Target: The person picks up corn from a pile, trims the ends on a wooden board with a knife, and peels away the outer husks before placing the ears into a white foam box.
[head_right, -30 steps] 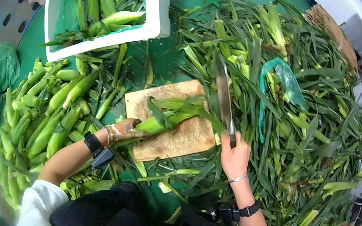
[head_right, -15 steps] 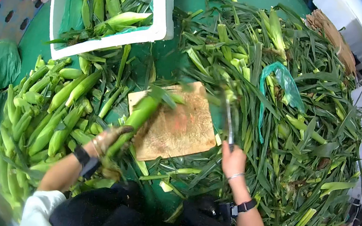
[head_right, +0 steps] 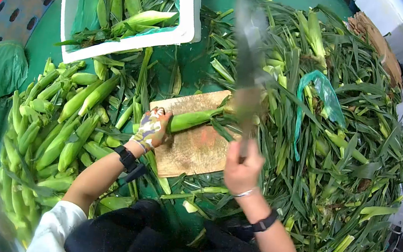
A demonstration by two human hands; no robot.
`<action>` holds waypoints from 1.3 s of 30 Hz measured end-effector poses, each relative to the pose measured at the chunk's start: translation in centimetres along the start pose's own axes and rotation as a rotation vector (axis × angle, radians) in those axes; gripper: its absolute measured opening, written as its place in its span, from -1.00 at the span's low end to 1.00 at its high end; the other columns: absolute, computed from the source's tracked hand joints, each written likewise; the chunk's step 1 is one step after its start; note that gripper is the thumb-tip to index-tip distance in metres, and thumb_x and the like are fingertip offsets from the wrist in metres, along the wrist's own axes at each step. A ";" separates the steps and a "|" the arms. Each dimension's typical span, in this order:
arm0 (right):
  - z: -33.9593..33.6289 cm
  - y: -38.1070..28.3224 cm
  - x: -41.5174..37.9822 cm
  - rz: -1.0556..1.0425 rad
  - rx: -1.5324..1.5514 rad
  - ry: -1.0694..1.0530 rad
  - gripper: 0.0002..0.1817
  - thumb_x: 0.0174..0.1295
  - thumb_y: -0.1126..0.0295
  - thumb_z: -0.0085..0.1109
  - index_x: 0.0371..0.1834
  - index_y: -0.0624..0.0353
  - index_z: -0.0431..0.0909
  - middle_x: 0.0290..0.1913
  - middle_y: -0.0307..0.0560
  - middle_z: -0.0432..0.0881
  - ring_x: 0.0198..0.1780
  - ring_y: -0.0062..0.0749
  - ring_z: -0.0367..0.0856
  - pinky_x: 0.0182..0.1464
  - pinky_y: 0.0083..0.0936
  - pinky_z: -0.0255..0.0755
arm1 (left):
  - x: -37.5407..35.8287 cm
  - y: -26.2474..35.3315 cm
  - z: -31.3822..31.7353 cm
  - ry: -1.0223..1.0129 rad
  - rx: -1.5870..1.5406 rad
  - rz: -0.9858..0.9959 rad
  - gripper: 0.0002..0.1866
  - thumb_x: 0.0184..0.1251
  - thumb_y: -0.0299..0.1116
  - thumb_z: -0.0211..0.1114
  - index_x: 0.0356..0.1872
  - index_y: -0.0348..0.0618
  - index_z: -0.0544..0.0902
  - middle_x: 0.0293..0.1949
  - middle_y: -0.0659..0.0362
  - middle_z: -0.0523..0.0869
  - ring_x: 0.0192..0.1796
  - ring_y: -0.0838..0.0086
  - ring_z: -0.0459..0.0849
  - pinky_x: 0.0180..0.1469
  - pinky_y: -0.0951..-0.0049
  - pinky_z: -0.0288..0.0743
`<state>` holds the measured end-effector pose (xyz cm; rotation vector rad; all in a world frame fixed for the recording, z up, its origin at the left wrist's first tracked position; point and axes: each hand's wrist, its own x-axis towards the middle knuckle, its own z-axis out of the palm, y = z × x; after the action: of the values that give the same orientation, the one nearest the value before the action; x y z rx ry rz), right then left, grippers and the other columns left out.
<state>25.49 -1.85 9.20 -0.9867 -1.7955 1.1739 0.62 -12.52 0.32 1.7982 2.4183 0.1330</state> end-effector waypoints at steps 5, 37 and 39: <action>0.3 9.8 -4.3 0.717 -0.270 -0.371 -0.52 0.29 0.09 0.12 -0.42 0.41 0.56 -0.64 0.14 0.56 -0.56 -0.14 0.63 -0.47 -0.27 0.44 | -2.0 0.4 -1.3 -0.210 -0.454 -0.178 -0.32 -0.10 -0.18 0.48 0.09 -0.27 0.48 -0.03 -0.16 0.60 0.03 0.08 0.59 0.07 0.22 0.46; -26.1 0.5 9.9 -0.509 -1.410 0.538 -0.65 0.20 0.59 0.03 0.07 0.34 0.36 -0.14 0.06 0.45 -0.07 -0.22 0.43 0.07 -0.37 0.31 | -43.7 -28.5 -32.8 0.448 0.600 -1.351 -0.40 0.22 -0.28 0.34 0.24 -0.35 0.41 0.07 -0.08 0.60 -0.04 0.11 0.65 0.06 0.13 0.52; -20.7 -0.1 7.2 -0.135 -0.936 0.420 -0.77 0.20 0.58 -0.01 -0.06 0.30 0.38 -0.27 -0.08 0.44 -0.27 -0.32 0.46 -0.17 -0.43 0.42 | -34.8 -27.9 -30.7 0.658 0.843 -0.932 -0.38 0.17 -0.28 0.38 0.23 -0.31 0.42 0.06 -0.06 0.60 0.02 0.13 0.61 0.10 0.19 0.48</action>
<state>40.89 11.90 16.50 -1.4479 -2.0031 -0.0445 -20.57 -53.74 28.23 0.5230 3.9058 -0.5367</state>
